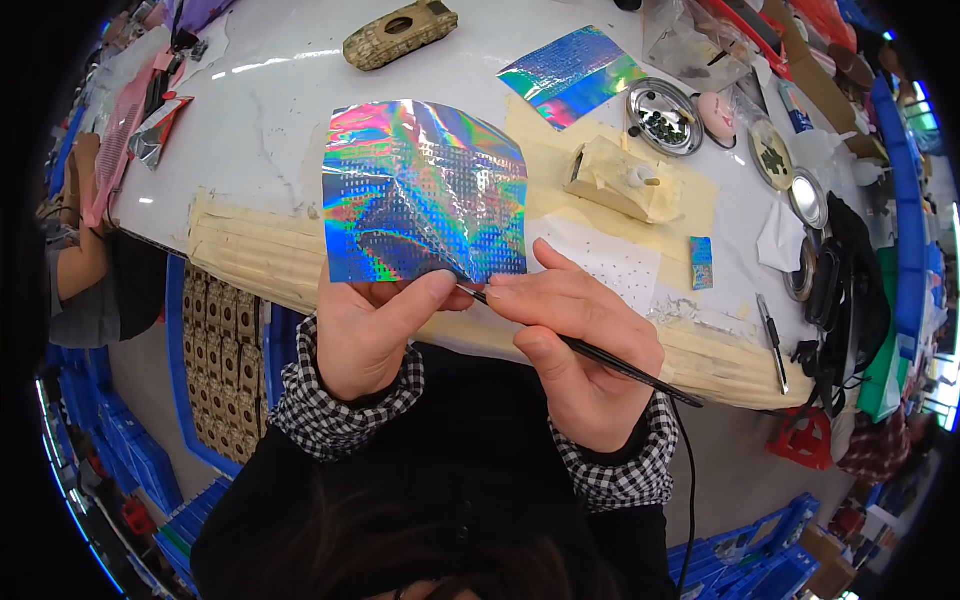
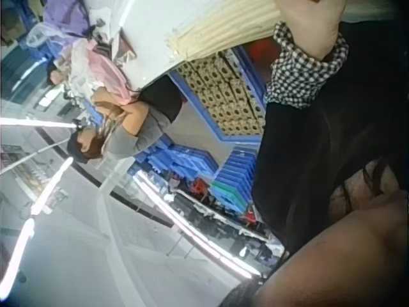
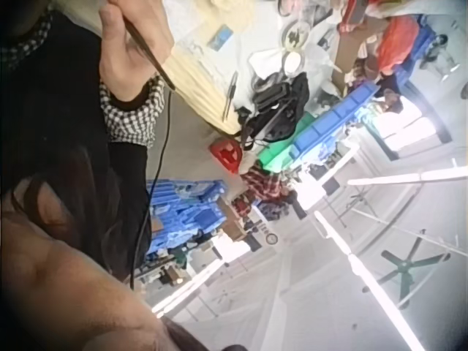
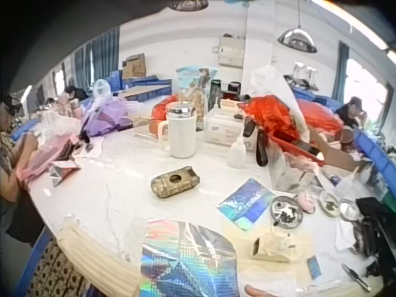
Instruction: Peel small triangular segments from a holographic sticker sheet using tweezers.
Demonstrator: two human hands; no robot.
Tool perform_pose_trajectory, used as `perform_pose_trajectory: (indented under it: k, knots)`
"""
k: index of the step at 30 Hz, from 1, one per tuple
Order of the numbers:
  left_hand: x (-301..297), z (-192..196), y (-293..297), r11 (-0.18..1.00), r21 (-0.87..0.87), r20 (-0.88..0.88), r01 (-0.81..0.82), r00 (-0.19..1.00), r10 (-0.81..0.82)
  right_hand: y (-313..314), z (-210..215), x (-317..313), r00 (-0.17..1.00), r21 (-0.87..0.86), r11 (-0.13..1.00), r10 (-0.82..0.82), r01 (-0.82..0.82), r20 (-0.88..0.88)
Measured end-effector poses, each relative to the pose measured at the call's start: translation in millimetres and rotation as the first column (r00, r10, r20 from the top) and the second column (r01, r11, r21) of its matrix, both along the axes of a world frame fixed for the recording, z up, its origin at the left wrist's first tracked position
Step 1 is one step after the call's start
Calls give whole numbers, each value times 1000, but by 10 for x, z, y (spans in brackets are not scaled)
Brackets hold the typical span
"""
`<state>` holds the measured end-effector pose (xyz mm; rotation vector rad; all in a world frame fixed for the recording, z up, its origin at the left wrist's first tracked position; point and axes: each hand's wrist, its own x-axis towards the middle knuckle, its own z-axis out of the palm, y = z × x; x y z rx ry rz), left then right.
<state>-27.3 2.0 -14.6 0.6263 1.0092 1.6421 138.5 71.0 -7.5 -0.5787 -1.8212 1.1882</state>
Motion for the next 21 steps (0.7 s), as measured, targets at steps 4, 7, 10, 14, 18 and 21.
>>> perform_pose_trajectory:
  k: [4,7,10,14,18,21]
  knots:
    - [8,21,10,1000,-1,27,-9,1000,9,25,21,219,996,-4,996,-92,92,12]
    - [7,26,-2,1000,-15,26,-22,999,22,67,13,533,960,25,968,-252,251,125]
    - [19,0,-5,999,-21,-21,-38,999,38,61,26,758,902,42,933,-358,359,242]
    - [28,5,13,998,8,-10,-55,998,55,67,-43,907,857,62,924,-373,377,356]
    - [34,14,11,998,-8,-31,-58,998,58,84,-67,892,845,78,922,-381,380,375]
    - [33,13,15,999,-8,-37,-54,998,53,85,-64,878,839,83,919,-387,386,383]
